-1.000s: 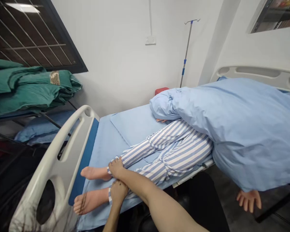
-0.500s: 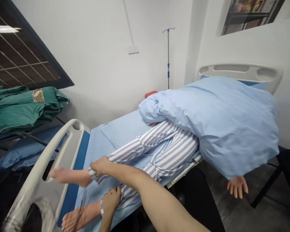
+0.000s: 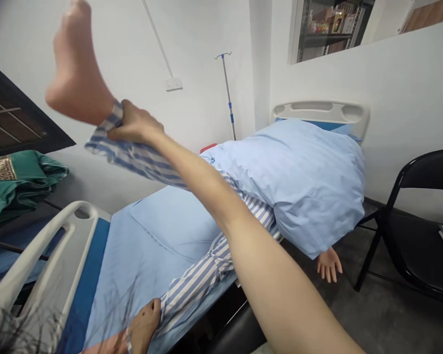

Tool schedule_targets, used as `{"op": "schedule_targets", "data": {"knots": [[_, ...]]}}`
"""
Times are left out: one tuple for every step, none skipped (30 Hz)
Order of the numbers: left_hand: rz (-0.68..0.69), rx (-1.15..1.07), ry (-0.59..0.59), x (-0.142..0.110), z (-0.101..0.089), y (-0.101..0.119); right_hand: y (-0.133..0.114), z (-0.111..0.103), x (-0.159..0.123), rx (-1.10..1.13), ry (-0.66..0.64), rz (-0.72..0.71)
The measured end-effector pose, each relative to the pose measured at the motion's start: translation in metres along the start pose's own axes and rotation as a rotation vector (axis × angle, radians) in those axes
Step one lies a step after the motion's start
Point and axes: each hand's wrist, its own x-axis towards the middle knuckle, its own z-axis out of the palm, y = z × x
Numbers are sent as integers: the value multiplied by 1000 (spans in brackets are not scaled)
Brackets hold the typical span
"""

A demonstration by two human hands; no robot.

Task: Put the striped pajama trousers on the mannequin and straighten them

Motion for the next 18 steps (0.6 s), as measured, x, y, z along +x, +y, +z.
{"op": "schedule_targets", "data": {"knots": [[11, -8, -9, 1, 0, 0, 6, -10, 3, 17, 23, 2], [18, -18, -16, 1, -1, 0, 10, -17, 5, 33, 42, 4], [11, -30, -21, 1, -1, 0, 12, -20, 6, 46, 56, 7], [1, -36, -20, 1, 0, 0, 13, -20, 7, 54, 66, 10], [-7, -35, -9, 1, 0, 0, 13, -18, 6, 58, 70, 12], [-14, -29, 6, 1, 1, 0, 11, -15, 5, 57, 67, 12], [-16, -24, 22, 1, 1, 0, 9, -9, 4, 53, 59, 11], [-14, -21, 31, 0, 2, 0, 6, -3, 2, 51, 52, -4], [-8, -23, 31, 0, 3, 0, 3, 4, 0, 50, 43, -26], [-5, -30, 23, 0, 3, 0, 0, 12, -3, 50, 28, -54], [-3, -39, 14, 0, 3, 0, -3, 22, -5, 52, 7, -86], [-4, -47, 7, 0, 3, 0, -6, 32, -8, 54, -21, -118], [-4, -53, 7, 1, 3, 0, -9, 44, -10, 54, -56, -148], [-4, -57, 16, 1, 3, 0, -12, 57, -12, 48, -104, -170], [-2, -60, 29, 1, 3, 0, -15, 71, -15, 38, -159, -189], [3, -63, 39, 1, 4, 0, -19, 87, -19, 26, -220, -215], [5, -67, 42, 1, 4, 0, -24, 104, -23, 11, -289, -241], [3, -75, 42, 1, 5, 0, -29, 123, -29, -5, -360, -272]]}}
